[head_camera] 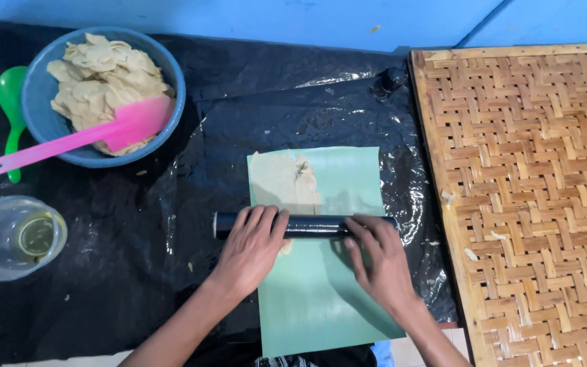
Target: The recorder is portioning dough and flattening it on a green sheet using a manual rolling pin.
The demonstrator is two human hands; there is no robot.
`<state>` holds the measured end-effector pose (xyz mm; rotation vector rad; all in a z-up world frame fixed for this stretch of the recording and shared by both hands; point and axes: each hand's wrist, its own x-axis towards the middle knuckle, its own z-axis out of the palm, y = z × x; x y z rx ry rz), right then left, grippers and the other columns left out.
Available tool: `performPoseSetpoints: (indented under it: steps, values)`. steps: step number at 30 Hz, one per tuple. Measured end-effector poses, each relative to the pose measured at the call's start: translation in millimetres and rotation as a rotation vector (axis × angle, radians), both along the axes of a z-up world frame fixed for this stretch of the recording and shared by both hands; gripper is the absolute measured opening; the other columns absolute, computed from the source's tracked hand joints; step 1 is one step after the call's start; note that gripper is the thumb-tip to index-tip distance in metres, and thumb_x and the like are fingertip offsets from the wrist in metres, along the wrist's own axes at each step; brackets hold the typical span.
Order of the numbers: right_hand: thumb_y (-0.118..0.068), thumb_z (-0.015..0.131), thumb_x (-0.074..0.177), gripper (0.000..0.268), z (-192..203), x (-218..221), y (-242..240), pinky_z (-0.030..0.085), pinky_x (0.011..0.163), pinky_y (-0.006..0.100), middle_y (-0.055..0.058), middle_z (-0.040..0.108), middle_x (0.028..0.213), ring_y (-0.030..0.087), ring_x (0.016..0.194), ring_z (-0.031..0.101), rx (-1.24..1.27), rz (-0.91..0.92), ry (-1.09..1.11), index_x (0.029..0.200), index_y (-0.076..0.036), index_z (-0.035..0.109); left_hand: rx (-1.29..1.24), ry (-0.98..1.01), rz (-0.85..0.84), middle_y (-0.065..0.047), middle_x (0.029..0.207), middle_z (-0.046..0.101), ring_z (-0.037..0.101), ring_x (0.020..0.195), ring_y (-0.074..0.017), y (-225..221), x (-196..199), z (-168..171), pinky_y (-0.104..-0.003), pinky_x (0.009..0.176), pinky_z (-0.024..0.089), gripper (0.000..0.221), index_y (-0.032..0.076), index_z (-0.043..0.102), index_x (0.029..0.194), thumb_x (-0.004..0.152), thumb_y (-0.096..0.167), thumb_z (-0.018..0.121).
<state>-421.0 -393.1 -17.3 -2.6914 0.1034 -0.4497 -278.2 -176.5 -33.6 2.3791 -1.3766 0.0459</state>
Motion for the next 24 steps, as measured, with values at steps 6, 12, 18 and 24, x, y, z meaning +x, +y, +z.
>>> performPoseSetpoints:
  steps: [6, 12, 18, 24]
  values:
    - [-0.017, 0.068, 0.097, 0.025, 10.6, 63.8, -27.5, 0.052, 0.085, 0.044, 0.013, 0.067, 0.109, 0.033, 0.096, 0.064, 0.028, -0.029, 0.014, 0.117, -0.002, 0.070, -0.066, -0.128, -0.039, -0.015, 0.112, 0.061, 0.056, 0.107, -0.0314, -13.4, 35.9, 17.0, -0.045, 0.093, 0.043, 0.048, -0.003, 0.062, 0.123, 0.086, 0.026, 0.072]
    - [-0.030, 0.063, 0.100, 0.040, -1.3, 118.4, -37.8, 0.049, 0.093, 0.047, 0.018, 0.063, 0.117, 0.037, 0.106, 0.059, -0.081, -0.016, 0.088, 0.129, -0.003, 0.066, -0.021, 0.031, 0.033, -0.016, 0.117, 0.061, 0.056, 0.113, -0.0319, -32.5, 61.3, 1.6, -0.046, 0.097, 0.043, 0.051, -0.001, 0.059, 0.133, 0.090, 0.024, 0.070]
    - [-0.034, 0.043, 0.106, 0.056, -21.6, 125.7, -43.2, 0.027, 0.121, 0.054, 0.026, 0.036, 0.162, 0.042, 0.149, 0.035, -0.264, 0.014, 0.124, 0.157, -0.011, 0.043, -0.059, -0.029, 0.125, -0.022, 0.156, 0.044, 0.033, 0.150, -0.0315, -40.0, 50.4, -15.6, -0.055, 0.123, 0.020, 0.069, -0.008, 0.045, 0.147, 0.093, 0.031, 0.062]
    - [-0.034, 0.037, 0.107, 0.058, -26.2, 167.2, -60.2, 0.018, 0.121, 0.056, 0.025, 0.028, 0.164, 0.044, 0.152, 0.021, -0.200, 0.003, 0.331, 0.160, -0.011, 0.038, 0.062, 0.053, 0.180, -0.020, 0.160, 0.037, 0.027, 0.154, -0.0334, -57.9, 82.0, -12.8, -0.061, 0.124, 0.013, 0.067, -0.006, 0.042, 0.150, 0.105, 0.043, 0.046]
